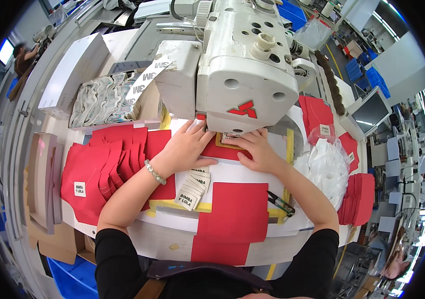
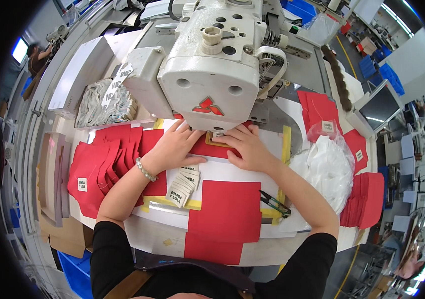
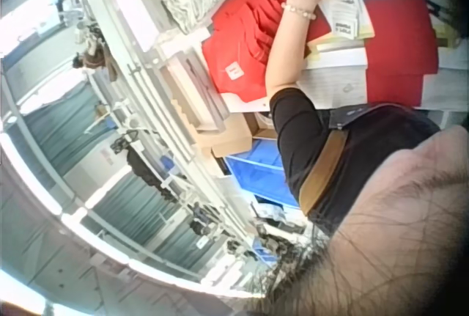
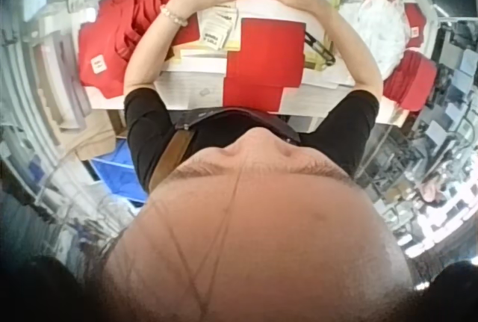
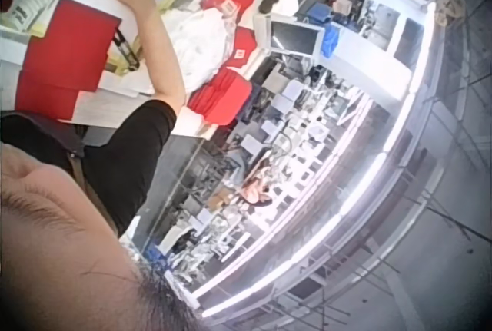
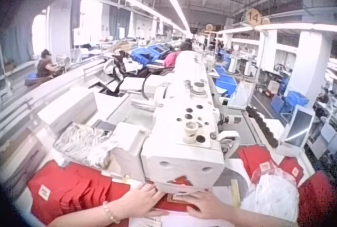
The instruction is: The person sews white rectangular labels onto red fabric pieces using an industrial sewing machine. They pick up a red fabric piece, place a label on it, and guide it through the machine to stitch the label in place. After sewing, they cut the thread and place the finished piece into a stack.
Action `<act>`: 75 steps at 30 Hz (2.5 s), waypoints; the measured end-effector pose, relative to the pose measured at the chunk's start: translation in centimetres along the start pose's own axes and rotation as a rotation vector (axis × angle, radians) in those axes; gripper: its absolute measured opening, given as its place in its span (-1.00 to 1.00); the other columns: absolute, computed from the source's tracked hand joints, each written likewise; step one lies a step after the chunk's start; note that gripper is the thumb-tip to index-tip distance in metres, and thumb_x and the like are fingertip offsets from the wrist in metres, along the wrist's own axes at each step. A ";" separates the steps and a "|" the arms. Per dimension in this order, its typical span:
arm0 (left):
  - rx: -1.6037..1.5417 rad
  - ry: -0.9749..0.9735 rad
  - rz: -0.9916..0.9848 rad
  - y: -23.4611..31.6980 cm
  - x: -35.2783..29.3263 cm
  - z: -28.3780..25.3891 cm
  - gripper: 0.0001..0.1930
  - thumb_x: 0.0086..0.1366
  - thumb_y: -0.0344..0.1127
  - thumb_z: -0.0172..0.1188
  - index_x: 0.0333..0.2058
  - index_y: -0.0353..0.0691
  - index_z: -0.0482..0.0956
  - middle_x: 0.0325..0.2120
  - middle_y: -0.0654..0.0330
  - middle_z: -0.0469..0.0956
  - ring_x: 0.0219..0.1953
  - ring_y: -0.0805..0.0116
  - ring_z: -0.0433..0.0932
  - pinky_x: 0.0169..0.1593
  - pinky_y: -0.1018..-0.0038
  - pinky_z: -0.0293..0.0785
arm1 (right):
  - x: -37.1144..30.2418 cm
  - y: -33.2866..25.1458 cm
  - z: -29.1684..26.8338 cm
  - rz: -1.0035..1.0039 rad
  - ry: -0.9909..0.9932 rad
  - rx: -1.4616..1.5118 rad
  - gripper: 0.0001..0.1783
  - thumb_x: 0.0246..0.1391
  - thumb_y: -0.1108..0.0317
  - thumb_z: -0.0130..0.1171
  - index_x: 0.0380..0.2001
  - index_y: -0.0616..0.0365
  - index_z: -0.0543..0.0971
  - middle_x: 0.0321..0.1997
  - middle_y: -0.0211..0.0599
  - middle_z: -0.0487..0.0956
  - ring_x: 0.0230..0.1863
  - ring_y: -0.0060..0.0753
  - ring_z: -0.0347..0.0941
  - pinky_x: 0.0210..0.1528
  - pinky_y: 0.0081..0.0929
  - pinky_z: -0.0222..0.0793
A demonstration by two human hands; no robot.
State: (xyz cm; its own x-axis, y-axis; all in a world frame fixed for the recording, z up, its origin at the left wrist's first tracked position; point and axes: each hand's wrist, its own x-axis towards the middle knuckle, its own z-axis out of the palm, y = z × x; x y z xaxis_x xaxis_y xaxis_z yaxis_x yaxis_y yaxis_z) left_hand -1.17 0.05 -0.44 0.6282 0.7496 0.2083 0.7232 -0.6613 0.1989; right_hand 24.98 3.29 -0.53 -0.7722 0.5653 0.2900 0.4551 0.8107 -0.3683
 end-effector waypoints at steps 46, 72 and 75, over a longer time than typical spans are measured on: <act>0.060 0.027 0.061 0.7 0.7 -0.5 -0.23 0.14 0.19 0.24 0.10 -0.42 0.46 -0.03 0.00 0.55 0.09 0.08 0.45 0.28 0.17 0.22 | -1.3 1.2 -0.1 -0.066 -0.048 -0.055 -0.48 -0.05 0.28 0.16 0.07 -0.08 0.54 0.22 -0.45 0.50 0.11 -0.31 0.38 0.08 -0.12 0.12; -0.001 0.003 -0.060 -1.2 1.1 0.0 -0.75 0.23 -0.26 0.15 -0.21 -0.31 0.59 -0.26 -0.03 0.55 -0.13 -0.03 0.48 -0.01 0.15 0.35 | -0.4 3.0 0.0 -0.117 0.107 -0.092 -0.63 -0.04 0.31 0.18 -0.08 0.01 0.59 0.02 -0.43 0.60 0.05 -0.34 0.44 0.11 -0.11 0.08; -0.032 -0.032 -0.103 -0.9 1.3 -0.4 -0.75 0.21 -0.29 0.17 -0.20 -0.32 0.58 -0.19 -0.05 0.53 -0.06 -0.06 0.45 0.06 0.13 0.31 | -0.9 3.3 -0.2 -0.153 0.194 -0.100 -0.71 -0.07 0.34 0.23 -0.20 0.03 0.62 -0.04 -0.44 0.63 -0.04 -0.36 0.47 0.05 -0.15 0.12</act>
State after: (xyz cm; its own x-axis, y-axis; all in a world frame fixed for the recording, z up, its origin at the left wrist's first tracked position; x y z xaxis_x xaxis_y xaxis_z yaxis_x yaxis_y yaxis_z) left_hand -1.07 1.61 0.05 0.5606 0.8136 0.1543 0.7752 -0.5811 0.2479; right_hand 27.27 5.45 -1.81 -0.7406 0.4457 0.5030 0.3885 0.8946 -0.2207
